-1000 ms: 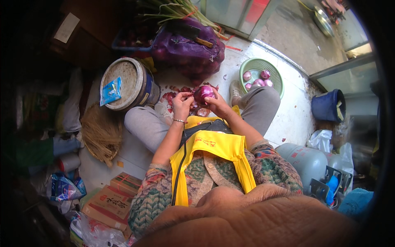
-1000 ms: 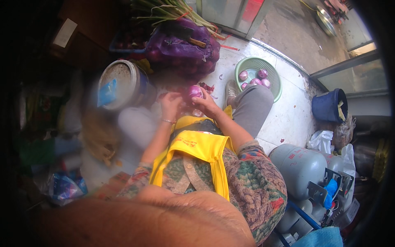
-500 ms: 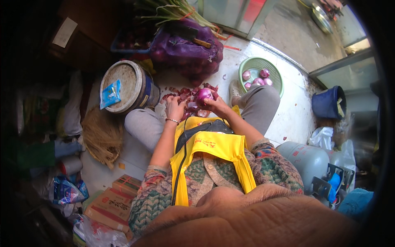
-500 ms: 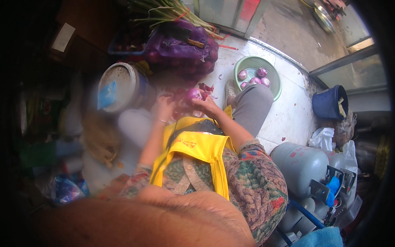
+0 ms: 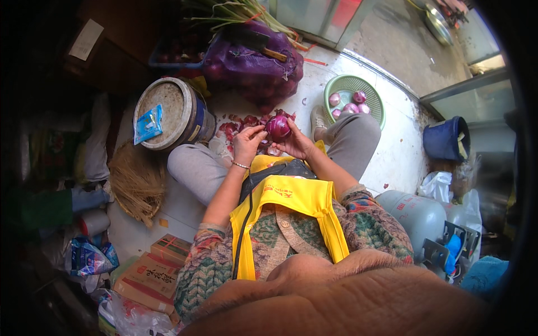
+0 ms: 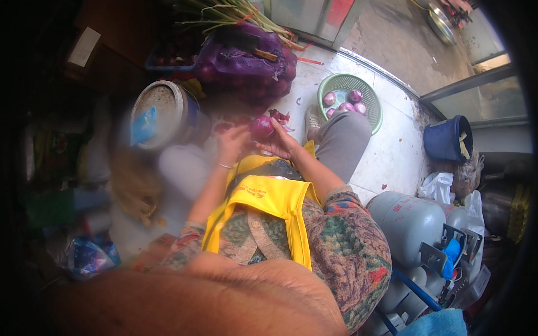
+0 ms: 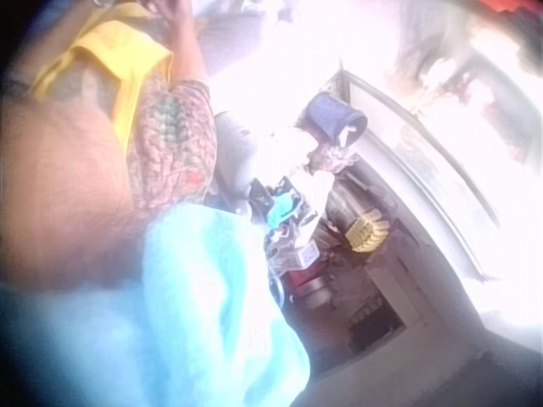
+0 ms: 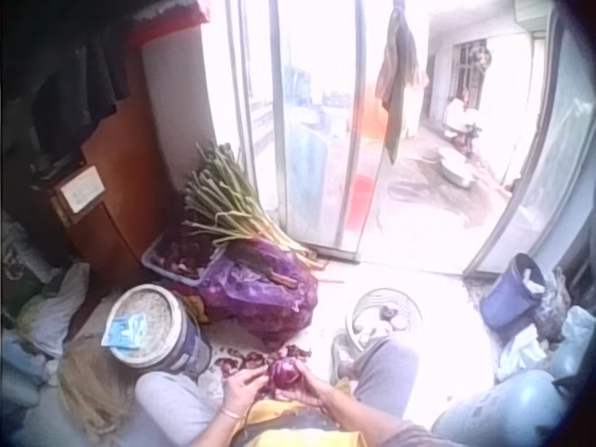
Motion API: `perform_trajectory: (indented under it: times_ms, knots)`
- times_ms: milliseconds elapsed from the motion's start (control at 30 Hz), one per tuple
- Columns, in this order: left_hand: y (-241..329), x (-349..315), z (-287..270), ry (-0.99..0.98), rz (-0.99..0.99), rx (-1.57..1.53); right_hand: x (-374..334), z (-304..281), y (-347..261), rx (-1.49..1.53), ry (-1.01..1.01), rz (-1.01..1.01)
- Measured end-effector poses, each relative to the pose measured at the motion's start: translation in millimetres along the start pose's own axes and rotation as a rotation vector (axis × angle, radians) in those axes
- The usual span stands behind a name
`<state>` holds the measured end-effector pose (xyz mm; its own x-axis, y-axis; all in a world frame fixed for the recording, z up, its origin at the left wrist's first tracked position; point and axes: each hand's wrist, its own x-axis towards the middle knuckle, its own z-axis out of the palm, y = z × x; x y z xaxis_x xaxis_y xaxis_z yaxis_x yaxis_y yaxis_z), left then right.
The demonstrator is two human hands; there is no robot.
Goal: The person sits on the floor and peels red onions one by one using a knife. They trim the ends, remove the outer skin, and place the peeled onions into a green basket.
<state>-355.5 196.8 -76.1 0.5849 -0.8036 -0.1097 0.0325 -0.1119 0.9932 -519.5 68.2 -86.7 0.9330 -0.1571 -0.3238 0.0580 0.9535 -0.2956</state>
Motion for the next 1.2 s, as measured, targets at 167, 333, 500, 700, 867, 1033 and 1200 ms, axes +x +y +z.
perform_trajectory:
  times_ms: [167,333,500,700,867,1033,1200]
  knots:
    - [2,0,6,0.045,-0.037,0.069,0,8,4,-0.003,0.080,-0.041]
    - [17,5,-1,-0.014,0.065,0.103,-2,-6,1,0.069,-0.078,0.078]
    - [22,3,-1,-0.033,0.074,0.111,-3,-10,4,0.061,-0.073,0.030]
    - [26,1,0,-0.010,0.213,0.230,-6,5,2,-0.049,-0.001,-0.001]
    - [37,0,-5,-0.053,0.374,0.487,-11,13,4,-0.214,0.124,-0.032]
    - [33,1,-9,-0.070,0.524,0.644,-10,21,7,-0.310,0.148,-0.055]
    - [23,3,-7,0.038,0.538,0.627,-7,10,4,-0.413,0.036,-0.017]
